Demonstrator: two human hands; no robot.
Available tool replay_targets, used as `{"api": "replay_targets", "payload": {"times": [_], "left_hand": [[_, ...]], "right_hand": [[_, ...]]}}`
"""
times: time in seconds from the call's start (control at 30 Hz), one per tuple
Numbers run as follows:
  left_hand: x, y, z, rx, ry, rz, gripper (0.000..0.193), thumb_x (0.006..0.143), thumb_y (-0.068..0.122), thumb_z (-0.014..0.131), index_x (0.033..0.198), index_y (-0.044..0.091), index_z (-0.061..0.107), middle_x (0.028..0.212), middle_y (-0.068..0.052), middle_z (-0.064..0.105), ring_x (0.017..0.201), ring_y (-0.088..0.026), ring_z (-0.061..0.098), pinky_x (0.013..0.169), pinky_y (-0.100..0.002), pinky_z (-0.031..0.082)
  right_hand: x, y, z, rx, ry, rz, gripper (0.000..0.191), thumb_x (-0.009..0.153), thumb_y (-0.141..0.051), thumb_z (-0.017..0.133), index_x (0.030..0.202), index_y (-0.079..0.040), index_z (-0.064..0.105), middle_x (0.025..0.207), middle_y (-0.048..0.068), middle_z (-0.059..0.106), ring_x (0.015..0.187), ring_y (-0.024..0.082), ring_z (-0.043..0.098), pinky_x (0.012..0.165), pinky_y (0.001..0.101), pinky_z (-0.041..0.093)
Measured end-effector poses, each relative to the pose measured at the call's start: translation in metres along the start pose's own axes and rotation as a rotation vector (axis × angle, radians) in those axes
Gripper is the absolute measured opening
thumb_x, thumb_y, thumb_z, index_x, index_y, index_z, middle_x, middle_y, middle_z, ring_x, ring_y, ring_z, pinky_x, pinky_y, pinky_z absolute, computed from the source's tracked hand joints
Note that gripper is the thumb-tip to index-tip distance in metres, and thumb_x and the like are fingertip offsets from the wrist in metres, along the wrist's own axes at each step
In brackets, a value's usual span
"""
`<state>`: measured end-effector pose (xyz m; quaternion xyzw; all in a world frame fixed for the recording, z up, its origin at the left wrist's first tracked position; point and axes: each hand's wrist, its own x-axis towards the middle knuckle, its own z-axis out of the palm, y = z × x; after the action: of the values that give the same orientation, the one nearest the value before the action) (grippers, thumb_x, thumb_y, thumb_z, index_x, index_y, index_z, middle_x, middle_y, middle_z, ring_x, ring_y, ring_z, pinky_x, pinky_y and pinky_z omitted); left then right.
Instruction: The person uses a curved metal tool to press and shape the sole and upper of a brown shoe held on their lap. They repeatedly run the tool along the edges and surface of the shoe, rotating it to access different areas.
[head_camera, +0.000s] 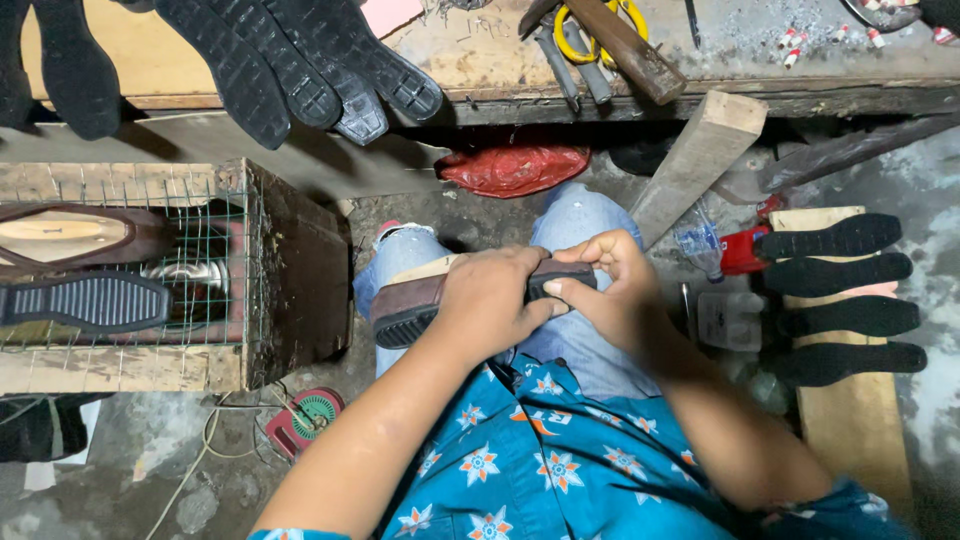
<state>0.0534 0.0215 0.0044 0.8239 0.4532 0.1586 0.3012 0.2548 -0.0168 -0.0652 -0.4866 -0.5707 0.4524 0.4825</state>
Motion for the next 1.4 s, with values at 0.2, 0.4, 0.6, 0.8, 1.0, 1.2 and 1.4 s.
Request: {"api": "replay_targets", "payload": {"times": [0.2, 0.4, 0.6, 0.8, 1.0, 1.2, 1.4], "left_hand": [[-0.014, 0.007, -0.023, -0.229, 0.151, 0.076, 0.045, 0.074, 0.036, 0.083, 0.109, 0.010, 0.073, 0.100, -0.011, 0.074, 0.096, -0.033, 0.070, 0.083, -0.045, 0.051], [-0.024, 0.011, -0.039, -0.296, 0.255, 0.094, 0.046, 0.074, 0.033, 0.084, 0.111, 0.008, 0.071, 0.102, -0.011, 0.074, 0.097, -0.033, 0.070, 0.085, -0.043, 0.052], [-0.029, 0.005, -0.033, -0.299, 0.290, 0.097, 0.046, 0.078, 0.036, 0.083, 0.113, 0.009, 0.070, 0.104, -0.010, 0.074, 0.097, -0.032, 0.070, 0.086, -0.043, 0.052], [-0.035, 0.004, -0.024, -0.215, 0.381, 0.170, 0.048, 0.080, 0.038, 0.082, 0.114, 0.007, 0.068, 0.108, -0.013, 0.073, 0.103, -0.036, 0.067, 0.093, -0.046, 0.048], [-0.042, 0.006, -0.028, -0.273, 0.453, 0.148, 0.046, 0.077, 0.034, 0.084, 0.111, 0.008, 0.070, 0.107, -0.012, 0.074, 0.105, -0.035, 0.069, 0.096, -0.045, 0.048], [-0.051, 0.006, -0.035, -0.315, 0.492, 0.126, 0.044, 0.076, 0.032, 0.085, 0.110, 0.007, 0.070, 0.105, -0.013, 0.073, 0.103, -0.034, 0.069, 0.095, -0.043, 0.051], [-0.051, 0.005, -0.035, -0.290, 0.518, 0.128, 0.045, 0.075, 0.032, 0.086, 0.108, 0.006, 0.070, 0.105, -0.013, 0.073, 0.101, -0.035, 0.068, 0.094, -0.044, 0.050]], "right_hand": [[0.003, -0.044, -0.005, -0.199, -0.065, -0.265, 0.038, 0.082, 0.006, 0.078, 0.114, 0.002, 0.058, 0.127, 0.020, 0.065, 0.122, 0.027, 0.064, 0.108, 0.0387, 0.050], [0.013, -0.090, -0.007, -0.382, -0.129, -0.377, 0.027, 0.084, -0.001, 0.078, 0.109, 0.002, 0.070, 0.128, 0.020, 0.069, 0.116, 0.028, 0.070, 0.100, 0.0365, 0.055], [0.014, -0.091, 0.006, -0.396, -0.072, -0.404, 0.015, 0.088, 0.000, 0.075, 0.102, 0.002, 0.069, 0.124, 0.019, 0.070, 0.114, 0.027, 0.071, 0.100, 0.0352, 0.056], [0.009, -0.075, 0.006, -0.271, -0.006, -0.244, 0.030, 0.084, -0.001, 0.081, 0.103, 0.000, 0.058, 0.116, 0.015, 0.072, 0.109, 0.021, 0.071, 0.099, 0.0337, 0.055], [0.009, -0.068, 0.010, 0.091, -0.090, -0.110, 0.046, 0.085, 0.002, 0.078, 0.120, -0.002, 0.049, 0.129, 0.016, 0.065, 0.124, 0.021, 0.063, 0.110, 0.0357, 0.051], [0.009, -0.083, 0.013, -0.302, -0.060, -0.452, 0.042, 0.080, -0.002, 0.085, 0.115, 0.000, 0.061, 0.129, 0.020, 0.066, 0.122, 0.028, 0.067, 0.107, 0.0375, 0.053], [0.004, -0.092, 0.022, -0.401, 0.005, -0.449, 0.031, 0.082, -0.001, 0.083, 0.108, 0.002, 0.066, 0.126, 0.021, 0.069, 0.116, 0.029, 0.071, 0.101, 0.0374, 0.056]]}}
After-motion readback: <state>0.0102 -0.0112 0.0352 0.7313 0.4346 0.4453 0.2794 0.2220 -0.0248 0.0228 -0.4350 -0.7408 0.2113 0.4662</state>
